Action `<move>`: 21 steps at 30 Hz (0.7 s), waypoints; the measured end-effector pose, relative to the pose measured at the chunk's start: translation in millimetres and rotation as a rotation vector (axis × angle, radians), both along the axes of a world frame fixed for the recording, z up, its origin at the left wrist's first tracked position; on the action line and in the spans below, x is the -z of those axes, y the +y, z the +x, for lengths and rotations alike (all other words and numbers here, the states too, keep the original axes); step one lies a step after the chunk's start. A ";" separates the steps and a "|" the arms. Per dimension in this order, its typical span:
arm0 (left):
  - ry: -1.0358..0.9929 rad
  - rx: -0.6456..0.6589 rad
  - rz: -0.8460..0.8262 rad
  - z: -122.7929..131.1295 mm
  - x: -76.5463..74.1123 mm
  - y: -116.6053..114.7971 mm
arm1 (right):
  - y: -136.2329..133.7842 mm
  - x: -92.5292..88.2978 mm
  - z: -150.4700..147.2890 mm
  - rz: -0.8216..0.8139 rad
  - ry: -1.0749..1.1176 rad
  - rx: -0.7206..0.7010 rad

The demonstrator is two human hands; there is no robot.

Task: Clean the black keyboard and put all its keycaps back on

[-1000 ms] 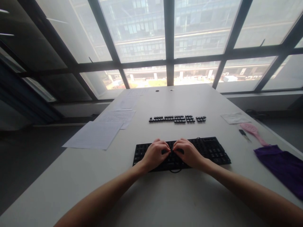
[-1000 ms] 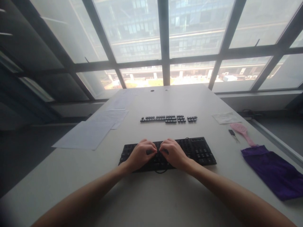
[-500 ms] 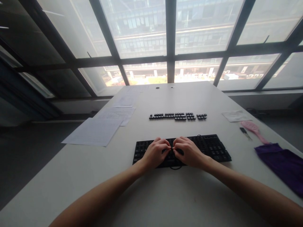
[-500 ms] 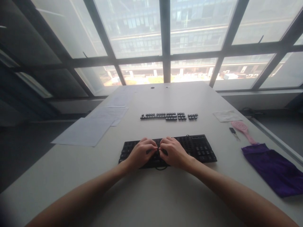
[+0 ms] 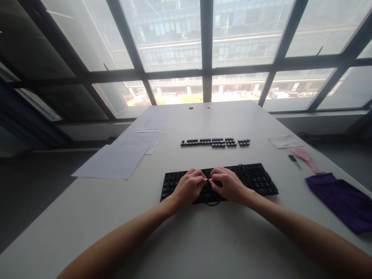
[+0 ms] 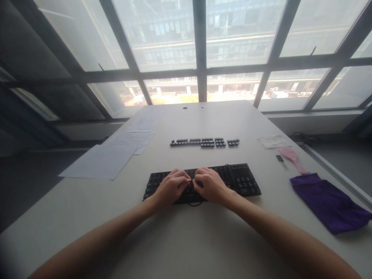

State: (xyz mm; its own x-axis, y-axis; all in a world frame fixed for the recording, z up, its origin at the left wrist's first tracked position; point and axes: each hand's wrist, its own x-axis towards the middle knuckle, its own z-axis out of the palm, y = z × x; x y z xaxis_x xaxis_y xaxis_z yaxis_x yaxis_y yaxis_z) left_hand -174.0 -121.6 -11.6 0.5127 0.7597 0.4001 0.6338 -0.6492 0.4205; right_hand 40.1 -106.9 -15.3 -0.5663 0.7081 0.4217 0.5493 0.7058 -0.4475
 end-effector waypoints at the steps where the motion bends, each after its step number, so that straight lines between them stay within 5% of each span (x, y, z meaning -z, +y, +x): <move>1: 0.003 0.001 0.006 0.2 0.4 -0.1 | 0.1 0.1 0.1 -0.007 0.000 0.003; 14: 0.066 -0.016 0.027 3.0 4.5 -4.3 | -0.5 6.5 -0.5 0.024 -0.032 0.021; 21: -0.047 -0.093 -0.028 3.2 -14.8 22.5 | 19.4 -5.2 12.6 -0.026 0.087 0.142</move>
State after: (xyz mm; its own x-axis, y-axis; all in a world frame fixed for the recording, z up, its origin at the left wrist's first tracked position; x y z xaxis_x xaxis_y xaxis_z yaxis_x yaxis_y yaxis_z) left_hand -170.7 -99.0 3.2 0.4210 0.8141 0.4001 0.6697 -0.5764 0.4682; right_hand 52.7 -87.5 -10.0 -0.4222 0.7899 0.4447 0.6011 0.6112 -0.5149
